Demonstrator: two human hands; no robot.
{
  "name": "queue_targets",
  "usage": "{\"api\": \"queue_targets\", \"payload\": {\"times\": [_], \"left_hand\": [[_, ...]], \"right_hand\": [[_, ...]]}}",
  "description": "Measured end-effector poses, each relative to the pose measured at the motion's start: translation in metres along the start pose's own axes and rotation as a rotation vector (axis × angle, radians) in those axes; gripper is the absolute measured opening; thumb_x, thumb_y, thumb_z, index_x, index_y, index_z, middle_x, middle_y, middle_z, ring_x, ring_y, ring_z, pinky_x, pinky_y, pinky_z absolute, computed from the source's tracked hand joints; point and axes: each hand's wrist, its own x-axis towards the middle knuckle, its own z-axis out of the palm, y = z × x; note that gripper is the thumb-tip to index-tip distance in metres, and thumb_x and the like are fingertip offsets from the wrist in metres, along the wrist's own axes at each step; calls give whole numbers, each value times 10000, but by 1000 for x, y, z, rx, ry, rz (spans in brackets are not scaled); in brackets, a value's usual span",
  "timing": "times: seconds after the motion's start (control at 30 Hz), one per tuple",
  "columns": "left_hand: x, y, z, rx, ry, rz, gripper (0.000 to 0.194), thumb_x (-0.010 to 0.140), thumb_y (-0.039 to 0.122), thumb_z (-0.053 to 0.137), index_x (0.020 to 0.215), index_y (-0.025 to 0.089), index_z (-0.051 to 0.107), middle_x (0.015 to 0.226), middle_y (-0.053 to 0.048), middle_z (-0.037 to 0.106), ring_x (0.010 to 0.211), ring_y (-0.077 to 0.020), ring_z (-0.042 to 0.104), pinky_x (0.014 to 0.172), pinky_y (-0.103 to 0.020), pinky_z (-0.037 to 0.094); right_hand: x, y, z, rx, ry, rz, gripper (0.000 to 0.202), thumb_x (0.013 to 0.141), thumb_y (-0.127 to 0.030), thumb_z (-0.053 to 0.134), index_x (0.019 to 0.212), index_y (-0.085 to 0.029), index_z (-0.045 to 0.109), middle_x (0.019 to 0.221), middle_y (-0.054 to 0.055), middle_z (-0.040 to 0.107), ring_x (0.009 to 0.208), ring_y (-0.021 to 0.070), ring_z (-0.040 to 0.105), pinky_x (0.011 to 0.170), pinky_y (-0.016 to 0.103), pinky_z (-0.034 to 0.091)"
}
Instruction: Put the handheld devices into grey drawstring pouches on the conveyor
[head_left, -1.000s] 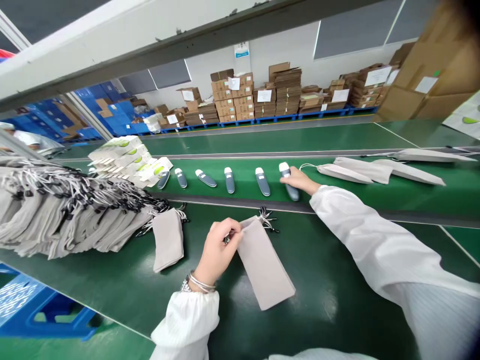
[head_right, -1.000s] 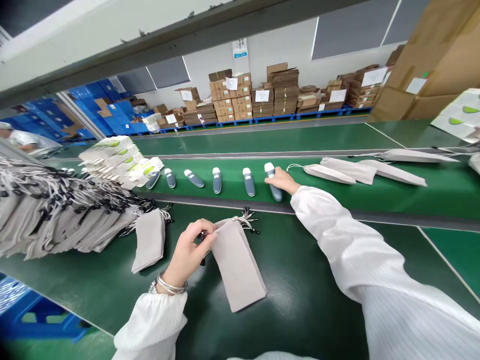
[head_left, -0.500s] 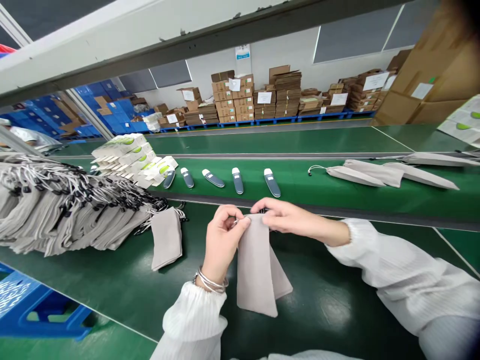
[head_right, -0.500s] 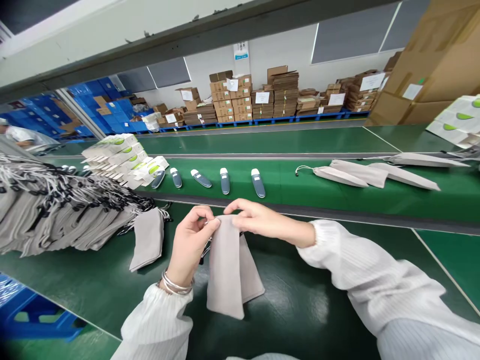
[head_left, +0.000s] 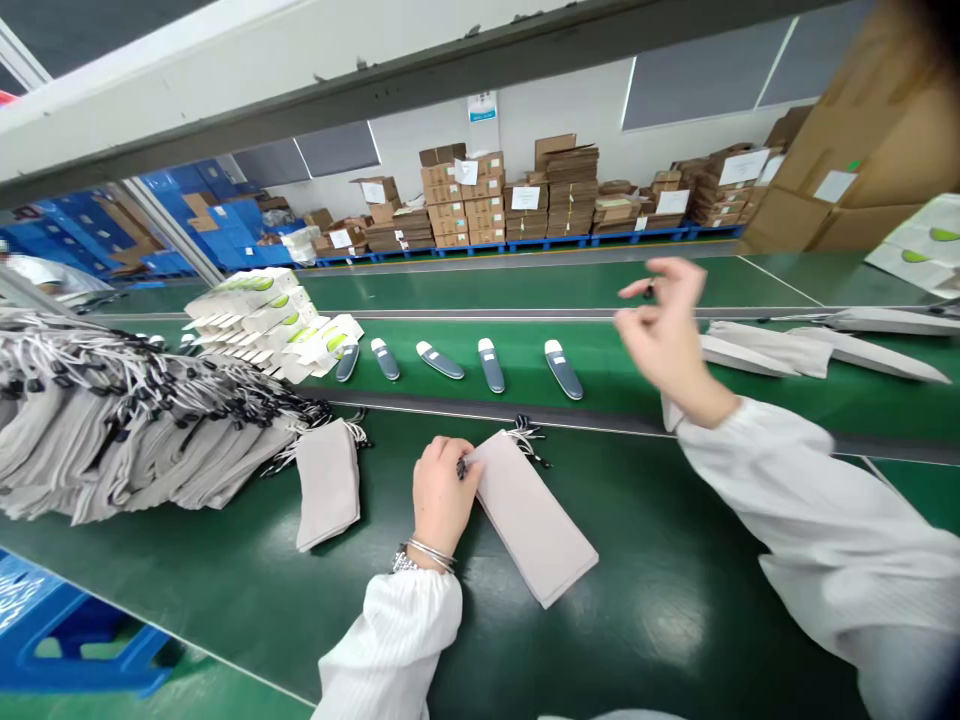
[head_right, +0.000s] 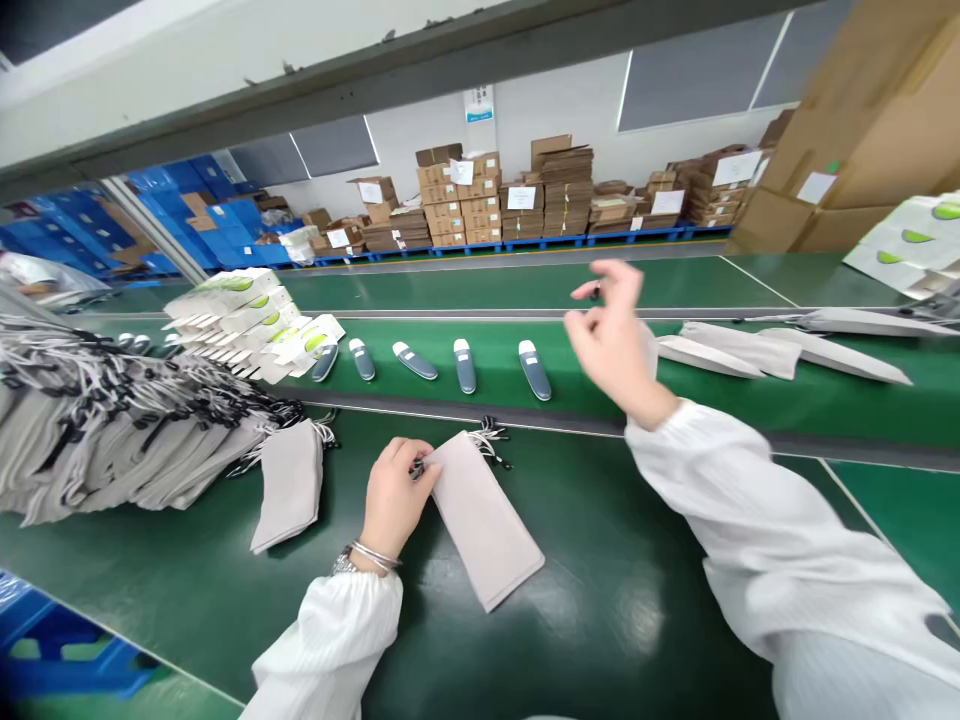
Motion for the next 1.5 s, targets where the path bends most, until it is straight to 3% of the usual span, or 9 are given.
{"api": "queue_targets", "payload": {"times": [0.2, 0.43, 0.63, 0.87, 1.0, 1.1, 1.3, 1.37, 1.5], "left_hand": [[4, 5, -5, 291, 115, 300, 148, 949, 185, 595, 830, 232, 669, 896, -20, 699, 905, -238, 599, 880, -422, 377], [16, -12, -19, 86, 20, 533, 161, 974, 199, 534, 874, 241, 652, 963, -1, 745, 946, -214, 633, 858, -372, 380], [19, 19, -39, -438, -132, 316, 164, 958, 318, 571, 814, 239, 565, 819, 7, 592, 707, -161, 526, 648, -277, 407], [15, 52, -46, -816, 25, -34, 191, 856, 368, 719, 823, 213, 611, 962, -16, 577, 758, -122, 523, 601, -213, 403], [11, 51, -53, -1067, 67, -288, 282, 843, 433, 739, 847, 214, 561, 703, 53, 448, 521, -60, 332, 455, -176, 265], [10, 48, -48, -1045, 96, -214, 229, 883, 420, 687, 956, 232, 579, 732, 48, 468, 541, -72, 387, 484, -186, 323], [11, 22, -6, -293, -10, 26, 166, 865, 219, 648, 1030, 222, 663, 1015, -40, 614, 812, -176, 563, 767, -326, 474], [9, 13, 2, -169, -52, 25, 119, 861, 184, 638, 976, 205, 663, 1004, -57, 635, 906, -222, 589, 823, -364, 471], [5, 10, 6, 13, -67, 46, 90, 846, 137, 650, 877, 221, 657, 947, -42, 673, 925, -247, 594, 817, -381, 423]], "right_hand": [[2, 51, 69, -481, -571, 510, 590, 770, -334, 728, 1278, -132, 507, 1243, 196, 615, 1148, 378, 609, 893, 433, 496], [-2, 23, 73, -146, -497, 565, 373, 910, -434, 643, 1124, -176, 481, 1037, 91, 650, 837, 190, 666, 660, 280, 536], [-34, -49, 76, 536, -528, 354, 538, 907, -578, 635, 1229, -278, 326, 917, -19, 616, 472, 87, 524, 405, 238, 431], [-67, -78, 36, 578, -1066, 376, 329, 959, -501, 595, 1118, -213, 585, 668, -60, 459, 515, 68, 407, 458, 191, 322], [-70, -77, -16, 894, -907, 609, 262, 920, -420, 660, 961, -229, 485, 581, -116, 214, 467, 59, 164, 430, 190, 154], [-59, -80, -49, 937, -626, 653, 281, 920, -419, 656, 921, -247, 434, 602, -108, 141, 477, 71, 102, 430, 211, 128], [-3, -62, -40, 554, 67, 128, 162, 946, -385, 592, 976, -288, 465, 640, -52, 311, 533, 132, 316, 498, 263, 316], [12, -39, -14, 231, 60, 2, 188, 955, -371, 551, 1111, -283, 492, 760, -5, 497, 614, 157, 452, 587, 307, 407], [18, 15, 49, -406, -389, 121, 647, 892, -356, 591, 1464, -188, 342, 1336, 169, 553, 961, 280, 639, 791, 398, 482]]}}
